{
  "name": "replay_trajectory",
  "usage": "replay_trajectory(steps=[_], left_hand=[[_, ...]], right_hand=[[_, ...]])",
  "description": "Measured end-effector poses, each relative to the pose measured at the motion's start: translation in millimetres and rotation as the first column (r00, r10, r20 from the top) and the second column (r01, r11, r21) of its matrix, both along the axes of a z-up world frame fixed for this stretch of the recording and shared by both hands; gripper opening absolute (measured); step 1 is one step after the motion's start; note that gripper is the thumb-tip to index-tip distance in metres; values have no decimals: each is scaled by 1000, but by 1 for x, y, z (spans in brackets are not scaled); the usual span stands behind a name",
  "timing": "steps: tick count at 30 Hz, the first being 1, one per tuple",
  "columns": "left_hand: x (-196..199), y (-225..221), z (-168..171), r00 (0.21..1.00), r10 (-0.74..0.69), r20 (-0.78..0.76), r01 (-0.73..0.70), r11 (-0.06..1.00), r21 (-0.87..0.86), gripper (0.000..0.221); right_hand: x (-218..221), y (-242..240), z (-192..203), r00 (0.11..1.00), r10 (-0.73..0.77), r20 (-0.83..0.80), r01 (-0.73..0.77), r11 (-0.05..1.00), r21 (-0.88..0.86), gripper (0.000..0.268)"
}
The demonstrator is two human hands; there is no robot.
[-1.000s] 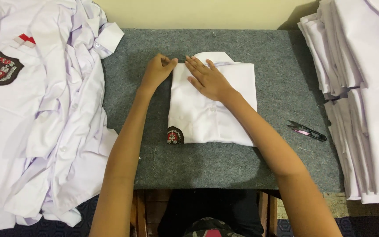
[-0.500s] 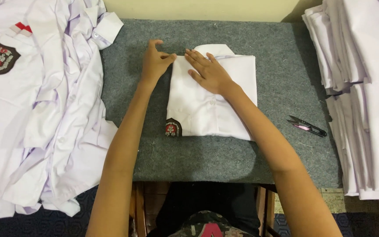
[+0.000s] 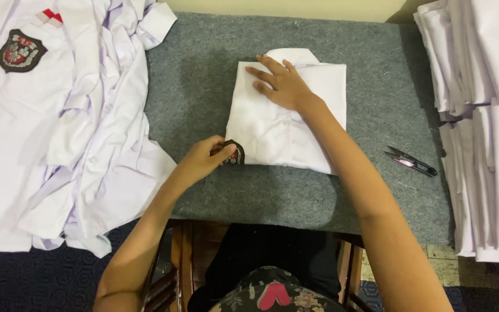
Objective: Trimming loose threads and folding a white collared shirt.
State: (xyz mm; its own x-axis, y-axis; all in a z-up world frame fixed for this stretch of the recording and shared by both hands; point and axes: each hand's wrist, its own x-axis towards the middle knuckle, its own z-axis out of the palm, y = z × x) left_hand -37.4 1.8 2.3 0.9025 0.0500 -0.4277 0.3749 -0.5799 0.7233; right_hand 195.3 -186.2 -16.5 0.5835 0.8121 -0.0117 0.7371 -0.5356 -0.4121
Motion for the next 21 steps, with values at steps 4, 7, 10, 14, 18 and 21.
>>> replay_trajectory(steps=[4,7,10,14,18,21], left_hand=[[-18,-7,9,992,78,101,-74,996,-46,70],[-29,-14,4,974,121,191,-110,991,-70,69],[-42,-17,-13,953,114,281,-94,992,-82,60],[-38,-13,-19,959,51,277,-43,998,-35,61],[-34,-15,-3,977,39,210,-46,999,28,63],[-25,-23,-9,777,-110,620,-108,947,303,58]], right_hand=[[-2,0,1,1000,-10,-2,10,999,39,55],[-4,-3,6,1000,-17,-19,18,999,38,54],[-4,-2,4,1000,-2,-3,2,1000,30,54],[-3,-3,2,1000,2,6,-3,998,69,51],[1,-3,-4,999,-7,34,6,999,52,52],[0,-2,-6,998,-1,55,-2,998,56,52]])
